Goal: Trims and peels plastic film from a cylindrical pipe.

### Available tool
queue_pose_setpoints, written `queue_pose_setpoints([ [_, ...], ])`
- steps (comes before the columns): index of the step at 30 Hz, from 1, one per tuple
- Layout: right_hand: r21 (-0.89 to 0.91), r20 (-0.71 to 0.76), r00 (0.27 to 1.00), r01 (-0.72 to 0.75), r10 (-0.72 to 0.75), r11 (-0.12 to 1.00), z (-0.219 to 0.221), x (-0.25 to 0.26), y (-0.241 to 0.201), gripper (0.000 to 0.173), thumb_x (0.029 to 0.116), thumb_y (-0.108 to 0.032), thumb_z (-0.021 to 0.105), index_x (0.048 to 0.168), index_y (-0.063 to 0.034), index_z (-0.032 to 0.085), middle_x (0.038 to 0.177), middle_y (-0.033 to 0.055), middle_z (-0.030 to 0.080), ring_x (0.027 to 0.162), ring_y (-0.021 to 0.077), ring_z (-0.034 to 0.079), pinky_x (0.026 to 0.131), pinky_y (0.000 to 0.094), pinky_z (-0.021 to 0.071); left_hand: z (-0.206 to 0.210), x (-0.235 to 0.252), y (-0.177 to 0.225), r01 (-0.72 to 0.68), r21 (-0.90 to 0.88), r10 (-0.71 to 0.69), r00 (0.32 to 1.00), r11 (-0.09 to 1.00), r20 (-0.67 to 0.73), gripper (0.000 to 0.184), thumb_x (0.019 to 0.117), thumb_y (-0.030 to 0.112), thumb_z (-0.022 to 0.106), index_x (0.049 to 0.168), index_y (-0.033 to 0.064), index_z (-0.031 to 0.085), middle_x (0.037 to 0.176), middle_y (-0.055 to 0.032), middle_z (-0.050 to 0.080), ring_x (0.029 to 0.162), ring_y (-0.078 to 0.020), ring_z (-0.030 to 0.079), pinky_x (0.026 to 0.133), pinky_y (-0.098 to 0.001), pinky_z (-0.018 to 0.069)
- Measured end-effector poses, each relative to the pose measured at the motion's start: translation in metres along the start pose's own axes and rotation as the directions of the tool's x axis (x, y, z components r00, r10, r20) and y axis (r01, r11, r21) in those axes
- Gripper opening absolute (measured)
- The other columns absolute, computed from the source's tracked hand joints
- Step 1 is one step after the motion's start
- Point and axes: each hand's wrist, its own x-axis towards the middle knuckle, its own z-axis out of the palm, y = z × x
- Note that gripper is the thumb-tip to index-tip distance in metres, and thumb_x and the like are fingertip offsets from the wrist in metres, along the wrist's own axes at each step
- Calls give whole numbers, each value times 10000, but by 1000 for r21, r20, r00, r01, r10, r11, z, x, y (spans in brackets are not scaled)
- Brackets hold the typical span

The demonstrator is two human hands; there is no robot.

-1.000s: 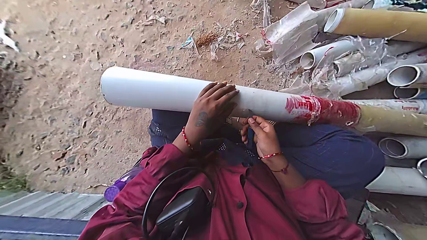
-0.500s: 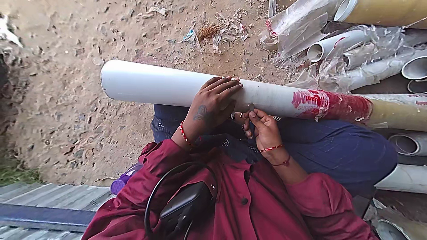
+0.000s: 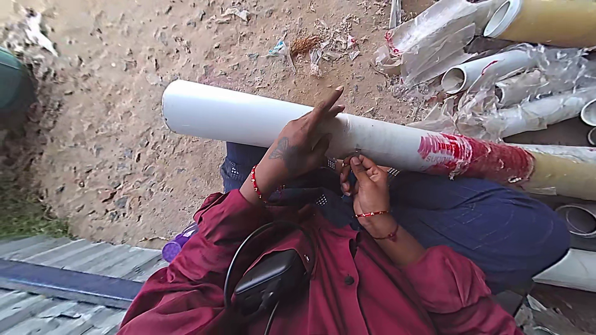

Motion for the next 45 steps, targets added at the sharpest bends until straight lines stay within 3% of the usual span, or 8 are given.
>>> queue_pose_setpoints([
  [9,-9,128,988,-85,85,996,-15,3,-10,308,1097,-36,351,937,-2,612,618,3,626,467,17,532,462,139,441,14,-3,1,-4,96,22,981,995,-191,295,936,36,636,1216,-50,672,1309,-221,669,1220,-300,659,1039,-379,512],
  [13,-241,192,981,53,-6,969,-31,-2,-31,228,1066,-10,420,995,8,636,621,-32,640,455,-20,521,447,115,433,50,-30,21,90,185,-4,907,979,-421,107,933,78,668,981,-1,722,912,-148,698,846,-240,669,788,-342,534],
  [16,-674,337,854,513,-396,532,-43,-1,-35,206,1067,-143,494,1123,17,612,723,-79,631,563,-61,537,546,106,462,62,-46,26,181,218,-104,940,959,-324,208,960,174,652,1022,-12,722,725,-99,694,610,-206,669,564,-331,538],
  [20,-777,598,574,587,-559,-229,-35,15,-33,251,1020,-118,543,995,50,727,805,182,723,705,313,716,604,403,553,70,-42,24,214,254,-127,939,943,-319,214,953,190,670,915,-17,708,664,-109,667,541,-221,663,466,-346,505],
  [25,-636,771,410,511,-487,-578,-30,22,-30,201,952,-21,551,950,28,747,696,154,668,582,316,629,493,401,439,79,-42,16,162,143,-100,925,976,-367,141,921,111,689,903,-27,703,654,-103,661,522,-192,637,476,-310,507],
  [34,-478,872,336,424,-357,-769,-30,18,-35,179,936,46,535,968,68,709,607,123,557,497,262,539,462,365,362,84,-42,6,63,166,10,914,984,-405,108,907,76,691,884,-29,695,654,-104,667,523,-176,643,480,-286,512],
  [39,-450,859,422,354,-289,-820,-35,9,-43,152,912,114,522,937,103,672,597,134,528,498,264,546,464,362,362,82,-44,6,62,153,1,924,986,-383,103,921,74,676,882,-21,685,642,-104,647,514,-181,622,474,-291,496],
  [45,-729,670,581,399,-462,-556,-56,12,-75,261,985,-56,488,933,59,717,720,212,671,601,388,667,484,481,466,78,-41,14,137,105,-81,903,985,-423,185,945,134,678,1025,-31,705,649,-89,665,524,-170,628,485,-291,495],
])
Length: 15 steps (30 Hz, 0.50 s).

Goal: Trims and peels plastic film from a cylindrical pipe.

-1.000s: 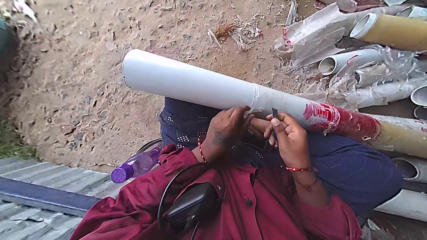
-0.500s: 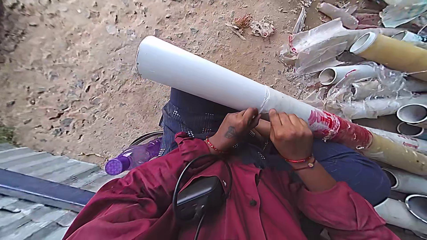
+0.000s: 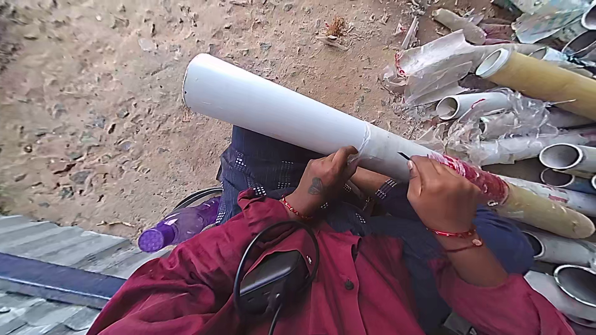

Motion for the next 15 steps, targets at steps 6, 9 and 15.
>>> queue_pose_setpoints([
  [6,330,-169,978,-65,126,942,37,-11,-13,234,1004,-119,568,1015,31,747,815,182,726,711,302,699,633,376,544,6,0,4,86,-67,-87,996,994,-4,173,927,104,700,1021,-41,711,605,-77,636,492,-134,579,490,-247,477],
  [9,362,-141,988,-5,60,932,47,-4,-19,254,1014,-96,523,1050,30,740,839,175,735,731,317,711,642,395,554,6,0,4,93,-25,-94,996,995,-7,180,937,136,702,991,-35,714,612,-79,654,494,-129,595,489,-245,483],
  [15,185,-173,973,186,-155,965,37,12,-24,249,960,-55,526,990,8,765,667,129,656,541,289,598,476,386,415,8,-2,3,27,55,-26,999,998,-19,160,937,128,685,954,-29,710,630,-95,672,506,-163,640,469,-279,496],
])
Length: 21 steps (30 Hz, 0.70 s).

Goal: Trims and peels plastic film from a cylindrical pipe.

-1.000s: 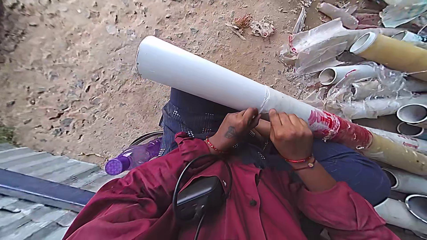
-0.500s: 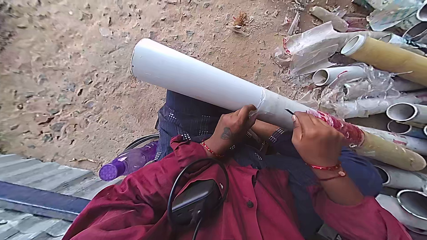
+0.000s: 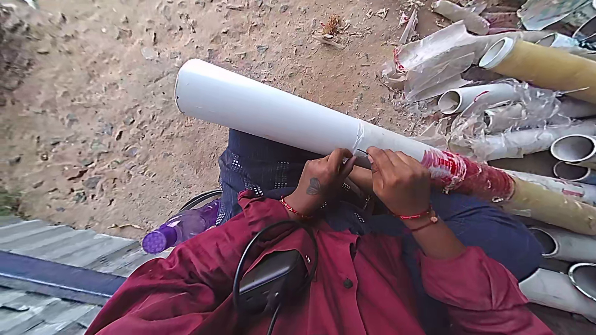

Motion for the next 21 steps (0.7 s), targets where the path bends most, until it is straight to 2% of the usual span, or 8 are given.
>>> queue_pose_setpoints([
  [3,-85,16,998,69,-68,994,0,4,-4,198,933,-14,563,971,17,755,600,115,591,496,278,548,452,373,360,0,0,0,-15,-26,15,1000,1000,5,144,927,95,685,957,-45,704,624,-100,652,492,-158,605,476,-264,490],
  [6,-194,84,990,132,-117,972,-6,6,-9,189,921,11,563,990,37,737,575,114,547,474,269,536,436,365,346,0,0,-1,-32,-33,32,999,999,-1,138,921,83,684,964,-47,702,638,-106,664,495,-162,615,475,-266,493],
  [11,-385,201,962,249,-183,889,-15,11,-28,184,927,82,523,998,95,692,602,109,502,490,230,524,452,331,336,1,0,-2,-29,-45,29,999,999,-19,125,911,62,666,944,-52,705,602,-101,632,473,-156,581,462,-259,467],
  [13,-440,242,951,286,-194,851,-16,13,-35,197,936,86,492,989,116,680,603,103,494,496,214,517,461,318,330,0,0,0,-21,-28,20,1000,999,-19,128,913,64,651,937,-50,706,597,-104,634,476,-169,598,458,-276,472],
  [16,-475,285,942,302,-180,827,-17,14,-41,201,943,85,482,983,140,671,600,109,499,495,208,530,460,312,339,0,0,-1,-37,-5,37,999,999,-28,128,913,63,641,926,-47,705,601,-108,641,477,-181,616,445,-290,473],
  [21,-504,273,949,281,-158,817,-15,11,-41,192,933,108,481,985,142,663,595,107,489,496,215,534,458,318,343,4,-1,-5,-88,-2,88,993,996,-76,104,901,66,658,891,-30,698,580,-89,625,454,-161,594,426,-273,453],
])
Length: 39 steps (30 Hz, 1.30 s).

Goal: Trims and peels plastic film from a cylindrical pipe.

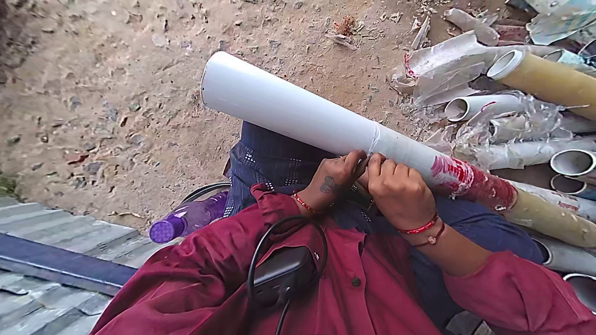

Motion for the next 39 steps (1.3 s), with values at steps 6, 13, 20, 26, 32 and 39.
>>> queue_pose_setpoints([
  [6,34,-34,999,-8,9,999,9,-13,12,190,915,132,492,986,126,668,592,120,503,498,245,547,465,339,363,4,-2,-3,-19,-22,19,1000,1000,-2,124,911,86,679,901,-35,701,600,-97,645,471,-168,616,442,-281,481],
  [13,384,35,957,-278,287,880,18,-35,48,247,962,-11,503,961,43,744,712,200,694,599,367,687,487,446,482,-12,4,-9,-96,-39,98,994,995,46,128,929,83,637,907,-20,710,662,-100,666,559,-187,650,532,-287,533],
  [20,714,284,647,-636,708,295,47,-55,50,317,1066,-181,473,1087,28,710,701,82,619,600,130,563,604,310,475,-12,68,-1,-463,79,393,821,883,415,298,1028,170,557,1186,-33,707,1174,-228,712,1234,-438,621,1097,-520,454],
  [26,731,387,582,-666,715,148,55,-68,54,290,1062,-179,501,1112,17,709,722,89,642,609,184,589,596,383,496,-17,106,7,-473,67,220,526,878,821,419,1030,151,479,1311,-137,593,1316,-328,624,1186,-486,648,950,-552,543],
  [32,758,439,568,-651,696,52,55,-66,51,278,1072,-188,492,1100,-21,712,702,59,613,582,161,559,564,363,473,-26,119,7,-487,41,228,479,873,848,495,987,220,513,1322,-134,595,1328,-320,627,1183,-449,668,905,-539,563],
  [39,770,381,574,-631,725,96,61,-69,49,291,1057,-190,495,1065,-22,732,697,74,645,575,179,587,564,381,479,-27,121,7,-535,31,256,454,844,853,501,1001,238,519,1314,-147,593,1312,-320,639,1162,-448,681,903,-538,569],
])
